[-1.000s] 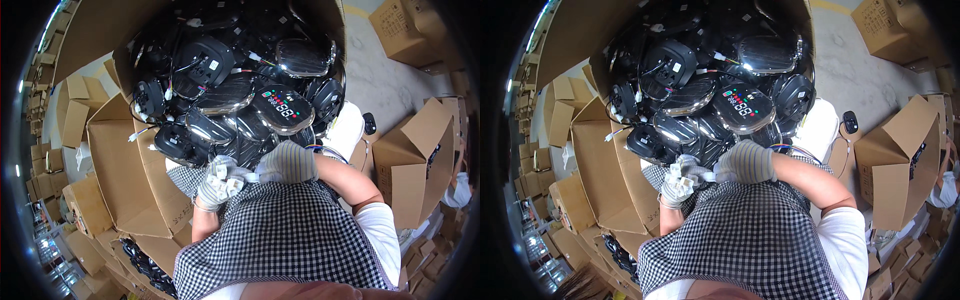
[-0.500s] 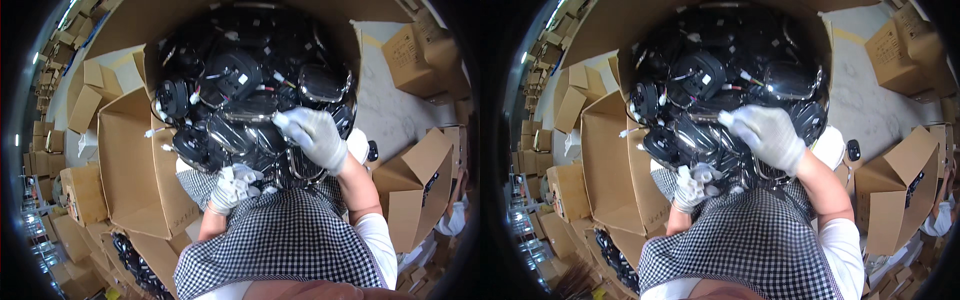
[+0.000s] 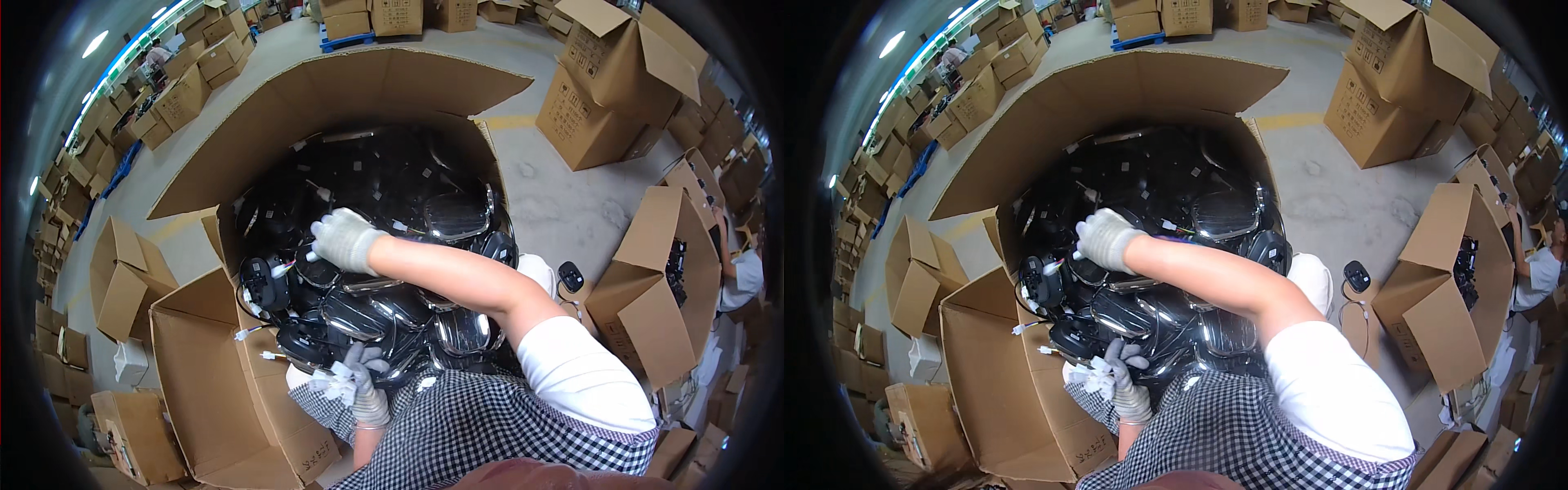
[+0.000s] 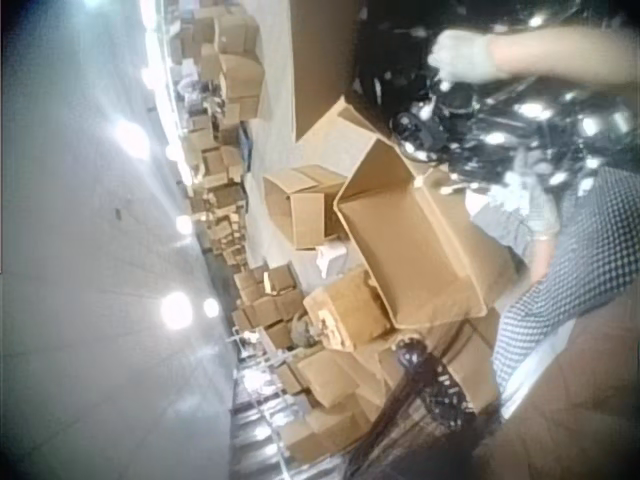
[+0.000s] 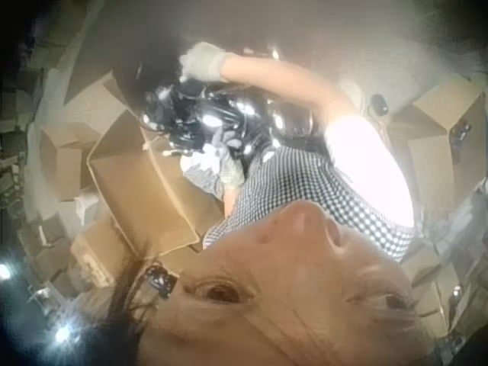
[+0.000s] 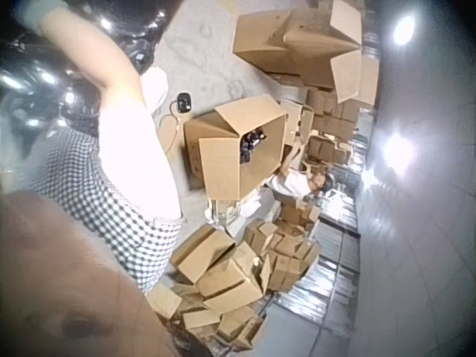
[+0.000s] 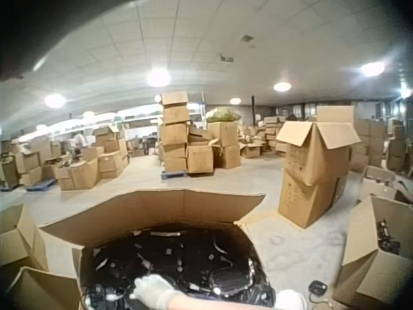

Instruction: The person inspects digital instrument clusters and wiring harnesses in a manufacturing warehouse while wearing gloves.

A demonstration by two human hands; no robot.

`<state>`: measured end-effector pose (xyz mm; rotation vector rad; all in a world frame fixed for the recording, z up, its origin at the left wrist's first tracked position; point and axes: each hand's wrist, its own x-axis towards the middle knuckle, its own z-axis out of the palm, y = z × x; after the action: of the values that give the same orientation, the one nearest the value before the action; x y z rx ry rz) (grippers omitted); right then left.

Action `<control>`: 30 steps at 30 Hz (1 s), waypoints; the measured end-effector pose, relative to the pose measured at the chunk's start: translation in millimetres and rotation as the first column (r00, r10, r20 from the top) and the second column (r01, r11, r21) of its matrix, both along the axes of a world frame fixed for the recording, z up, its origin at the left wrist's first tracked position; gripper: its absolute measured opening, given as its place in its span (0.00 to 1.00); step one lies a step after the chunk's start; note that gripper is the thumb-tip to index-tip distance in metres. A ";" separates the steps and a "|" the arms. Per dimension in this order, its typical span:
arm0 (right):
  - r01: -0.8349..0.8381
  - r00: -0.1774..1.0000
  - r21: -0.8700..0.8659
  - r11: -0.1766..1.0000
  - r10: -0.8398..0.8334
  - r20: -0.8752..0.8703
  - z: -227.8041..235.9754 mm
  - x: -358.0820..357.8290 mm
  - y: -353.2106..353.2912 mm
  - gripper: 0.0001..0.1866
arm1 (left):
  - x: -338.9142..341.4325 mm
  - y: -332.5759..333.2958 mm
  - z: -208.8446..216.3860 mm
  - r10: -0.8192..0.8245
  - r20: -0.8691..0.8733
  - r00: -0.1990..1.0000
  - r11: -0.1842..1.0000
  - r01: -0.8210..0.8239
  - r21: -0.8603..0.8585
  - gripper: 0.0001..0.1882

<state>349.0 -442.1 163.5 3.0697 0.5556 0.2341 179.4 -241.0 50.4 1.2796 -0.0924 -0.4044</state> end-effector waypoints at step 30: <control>0.565 0.614 0.776 0.280 0.486 -0.622 1.1 -166.0 -33.0 0.21 | 17.1 -22.8 31.6 -0.077 0.474 0.877 0.888 -0.156 0.433 0.22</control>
<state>183.0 -475.2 164.6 4.2574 0.2912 -1.6673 196.5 -263.8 82.0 1.8372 -0.4110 -0.0542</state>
